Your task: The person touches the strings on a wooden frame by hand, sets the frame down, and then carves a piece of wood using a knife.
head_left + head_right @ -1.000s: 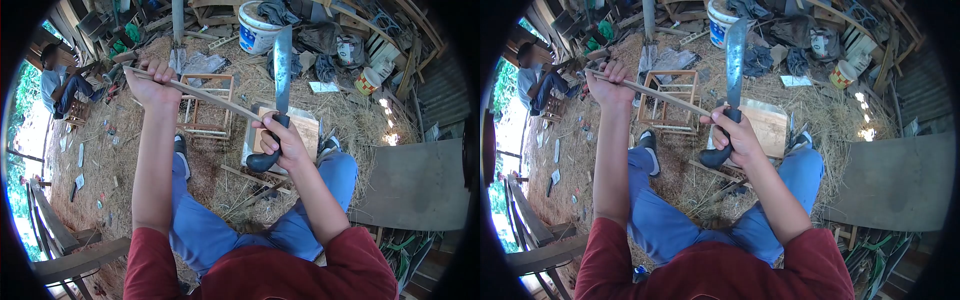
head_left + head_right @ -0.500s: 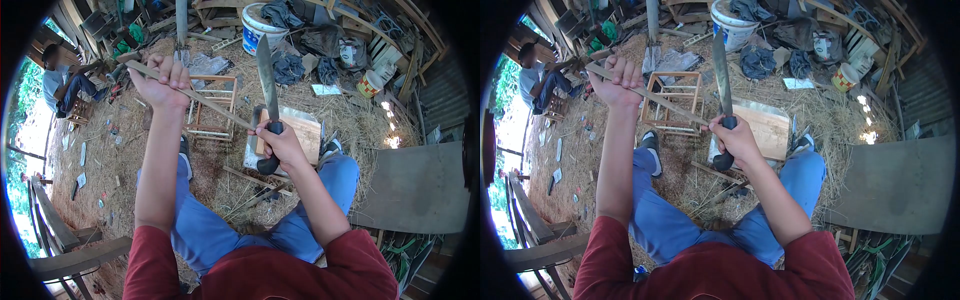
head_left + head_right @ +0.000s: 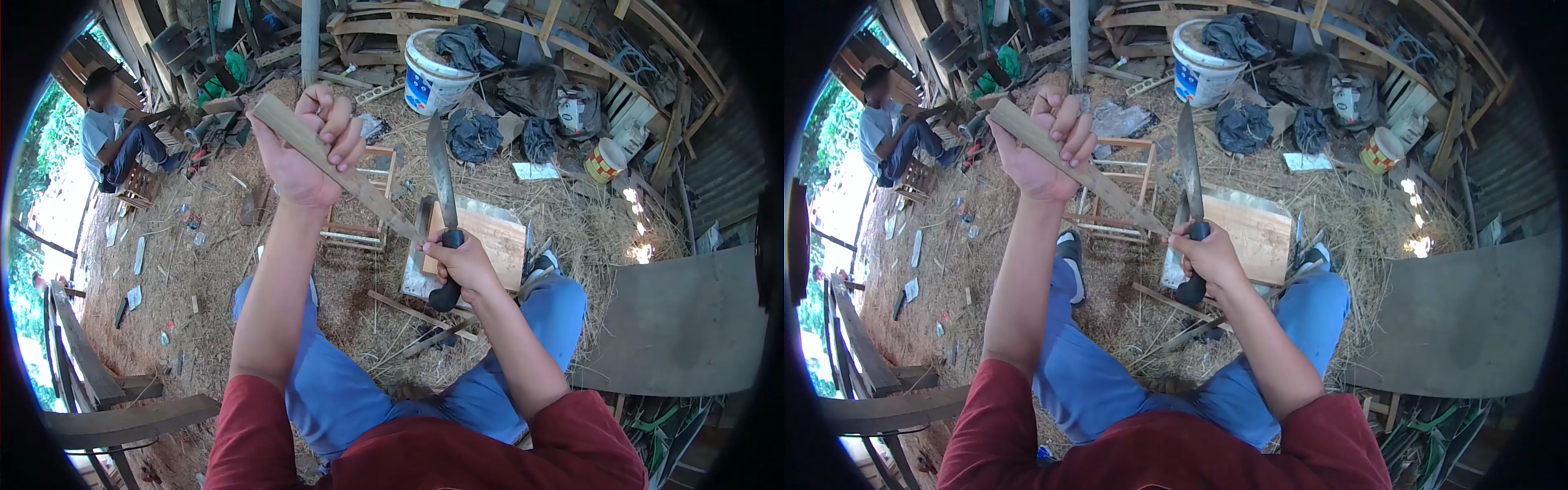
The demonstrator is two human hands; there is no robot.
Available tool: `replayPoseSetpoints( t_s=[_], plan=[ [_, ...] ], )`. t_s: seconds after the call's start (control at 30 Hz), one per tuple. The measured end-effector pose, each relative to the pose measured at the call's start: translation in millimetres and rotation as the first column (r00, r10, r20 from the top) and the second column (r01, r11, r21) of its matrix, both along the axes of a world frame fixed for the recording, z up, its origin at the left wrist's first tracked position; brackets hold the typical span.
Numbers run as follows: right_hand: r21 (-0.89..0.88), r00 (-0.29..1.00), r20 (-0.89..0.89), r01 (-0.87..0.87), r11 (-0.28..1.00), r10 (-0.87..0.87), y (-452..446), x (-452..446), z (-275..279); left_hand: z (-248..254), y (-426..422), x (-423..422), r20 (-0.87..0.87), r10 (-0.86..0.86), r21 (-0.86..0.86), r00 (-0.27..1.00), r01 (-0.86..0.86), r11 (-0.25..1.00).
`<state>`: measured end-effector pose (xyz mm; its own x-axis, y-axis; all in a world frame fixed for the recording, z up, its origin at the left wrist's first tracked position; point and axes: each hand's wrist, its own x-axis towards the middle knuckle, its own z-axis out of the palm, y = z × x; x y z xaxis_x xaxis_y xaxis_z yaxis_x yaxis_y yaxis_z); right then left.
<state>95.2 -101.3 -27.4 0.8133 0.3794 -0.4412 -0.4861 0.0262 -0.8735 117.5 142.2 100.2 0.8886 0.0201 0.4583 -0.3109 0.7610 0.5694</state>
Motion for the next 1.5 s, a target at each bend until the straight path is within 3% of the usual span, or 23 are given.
replayPoseSetpoints(
  t_s=[0.1, 0.27, 0.33, 0.4, 0.53, 0.63, 0.7, 0.73, 0.8, 0.9, 1.1, 1.23, 1.5],
  plan=[
    [-0.005, 1.000, -0.012, 0.005, 1.000, -0.005, 0, 0, -2, -6, 3, 1, 0.053, -0.080, -0.014, 0.995, 0.081, 0.997],
    [-0.007, 0.999, -0.047, 0.013, 1.000, -0.013, 0, 1, -6, -6, -3, -2, 0.038, -0.019, 0.031, 0.999, 0.018, 0.999],
    [0.073, 0.992, -0.127, 0.026, 0.997, -0.016, 0, 3, -14, -5, -6, -4, 0.032, -0.019, 0.043, 0.999, 0.017, 0.999],
    [0.094, 0.986, -0.165, 0.028, 0.995, -0.012, -1, 2, -17, -4, -6, -5, 0.101, -0.139, 0.081, 0.985, 0.131, 0.988],
    [0.163, 0.958, -0.286, 0.060, 0.985, -0.011, -1, 3, -24, -3, -7, -7, 0.116, -0.216, 0.149, 0.969, 0.198, 0.969],
    [0.155, 0.952, -0.305, 0.080, 0.985, -0.030, -1, 3, -27, -3, -9, -2, 0.098, -0.151, 0.125, 0.984, 0.138, 0.982],
    [0.179, 0.953, -0.294, 0.125, 0.976, -0.069, 0, 1, -22, -1, -11, 2, -0.050, 0.204, 0.031, 0.978, -0.202, 0.979],
    [0.205, 0.954, -0.279, 0.166, 0.965, -0.105, 1, 0, -18, -4, -9, 6, -0.053, 0.205, 0.032, 0.977, -0.203, 0.979],
    [0.213, 0.963, -0.237, 0.177, 0.961, -0.124, 1, -2, -11, -12, -2, 14, -0.198, 0.491, -0.014, 0.848, -0.503, 0.864],
    [0.233, 0.977, -0.140, 0.188, 0.954, -0.158, 1, -3, -5, -18, 13, 18, -0.282, 0.623, 0.025, 0.730, -0.643, 0.765],
    [0.361, 0.991, -0.094, 0.127, 0.924, -0.099, -5, -7, 12, -32, 51, 30, -0.497, 0.521, -0.095, 0.693, -0.641, 0.762],
    [0.479, 0.986, -0.164, 0.075, 0.875, 0.005, -10, -10, 13, -55, 71, 34, -0.467, 0.451, -0.149, 0.760, -0.571, 0.807],
    [0.453, 0.982, -0.182, 0.046, 0.890, 0.042, -11, -18, 14, -39, 58, 27, -0.522, 0.427, -0.148, 0.738, -0.571, 0.807]
  ],
)
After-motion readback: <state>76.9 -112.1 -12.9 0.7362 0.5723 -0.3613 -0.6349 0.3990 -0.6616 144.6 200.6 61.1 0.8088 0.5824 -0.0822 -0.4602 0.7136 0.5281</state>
